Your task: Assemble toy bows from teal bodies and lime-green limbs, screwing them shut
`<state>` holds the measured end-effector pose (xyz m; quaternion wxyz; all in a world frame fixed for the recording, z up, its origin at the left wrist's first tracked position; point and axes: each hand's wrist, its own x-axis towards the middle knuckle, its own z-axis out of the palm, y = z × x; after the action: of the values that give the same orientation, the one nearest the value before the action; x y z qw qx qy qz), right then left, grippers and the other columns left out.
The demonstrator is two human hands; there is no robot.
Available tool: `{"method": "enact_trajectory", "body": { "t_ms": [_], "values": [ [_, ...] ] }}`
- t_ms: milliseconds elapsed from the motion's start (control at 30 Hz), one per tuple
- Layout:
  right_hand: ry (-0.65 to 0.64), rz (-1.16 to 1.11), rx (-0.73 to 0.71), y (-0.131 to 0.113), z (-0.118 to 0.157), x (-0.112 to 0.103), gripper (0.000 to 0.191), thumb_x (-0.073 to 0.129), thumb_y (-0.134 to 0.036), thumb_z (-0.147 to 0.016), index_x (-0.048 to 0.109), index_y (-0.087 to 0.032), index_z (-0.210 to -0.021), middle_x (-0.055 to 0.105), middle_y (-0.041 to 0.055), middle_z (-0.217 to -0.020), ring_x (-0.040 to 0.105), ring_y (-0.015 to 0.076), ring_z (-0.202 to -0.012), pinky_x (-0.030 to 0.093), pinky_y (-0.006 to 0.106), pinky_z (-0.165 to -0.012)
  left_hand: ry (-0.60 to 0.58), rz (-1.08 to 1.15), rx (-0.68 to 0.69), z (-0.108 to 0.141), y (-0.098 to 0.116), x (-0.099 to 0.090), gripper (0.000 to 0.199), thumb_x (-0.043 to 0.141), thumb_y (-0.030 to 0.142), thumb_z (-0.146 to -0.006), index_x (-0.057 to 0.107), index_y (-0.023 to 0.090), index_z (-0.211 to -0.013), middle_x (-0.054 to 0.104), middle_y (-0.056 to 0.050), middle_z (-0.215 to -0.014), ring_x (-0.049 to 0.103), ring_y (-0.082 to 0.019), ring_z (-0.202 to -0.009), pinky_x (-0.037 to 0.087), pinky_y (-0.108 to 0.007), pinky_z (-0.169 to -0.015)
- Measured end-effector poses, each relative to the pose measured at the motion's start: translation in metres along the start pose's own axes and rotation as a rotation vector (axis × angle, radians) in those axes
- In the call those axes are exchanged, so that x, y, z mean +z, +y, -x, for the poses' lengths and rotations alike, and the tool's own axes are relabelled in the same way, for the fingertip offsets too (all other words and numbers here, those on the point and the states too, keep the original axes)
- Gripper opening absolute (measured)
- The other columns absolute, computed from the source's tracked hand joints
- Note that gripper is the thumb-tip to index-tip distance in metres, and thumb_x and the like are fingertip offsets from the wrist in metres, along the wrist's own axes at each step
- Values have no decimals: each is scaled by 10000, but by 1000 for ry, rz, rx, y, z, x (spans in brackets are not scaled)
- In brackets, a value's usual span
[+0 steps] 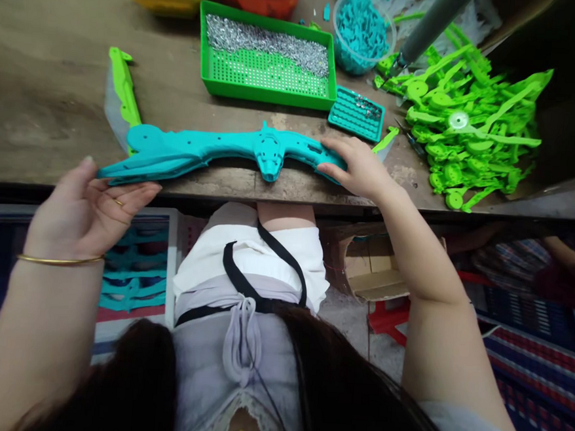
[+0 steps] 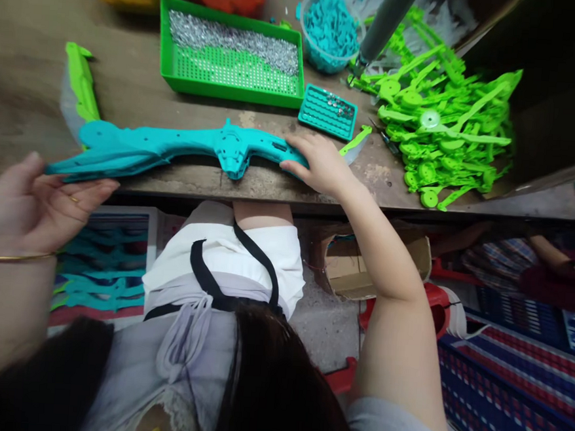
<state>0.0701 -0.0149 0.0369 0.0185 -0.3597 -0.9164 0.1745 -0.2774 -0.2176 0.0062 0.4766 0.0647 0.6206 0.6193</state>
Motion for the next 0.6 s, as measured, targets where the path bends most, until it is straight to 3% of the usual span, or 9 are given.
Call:
{"method": "enact_trajectory", "body": {
  "t_ms": [300, 500, 600],
  "values": [
    [-95, -110, -20, 9, -20, -6, 619, 437, -650, -888, 584, -231, -1319, 616, 73, -1357, 567, 294, -1228, 425, 451, -1059, -19, -54, 42, -3, 1, 0, 462, 314, 389, -1009, 685, 118, -954, 758, -46, -907, 702, -142, -827, 602, -229, -757],
    [-71, -61, -29, 7, -11, -2, 599, 457, -603, -897, 535, -231, -1362, 593, 87, -1384, 539, 297, -1256, 403, 453, -1070, -22, -41, 20, -3, -1, -1, 439, 286, 348, -1014, 666, 133, -962, 754, -19, -881, 701, -130, -822, 597, -228, -771],
    [-21, 16, -25, 7, -1, 9, 611, 439, -583, -907, 507, -201, -1379, 595, 130, -1360, 533, 326, -1232, 401, 474, -1041, -1, -331, 16, 4, 10, -15, 253, 435, 354, -947, 622, 184, -960, 724, -11, -788, 690, -180, -796, 598, -281, -746]
  ]
}}
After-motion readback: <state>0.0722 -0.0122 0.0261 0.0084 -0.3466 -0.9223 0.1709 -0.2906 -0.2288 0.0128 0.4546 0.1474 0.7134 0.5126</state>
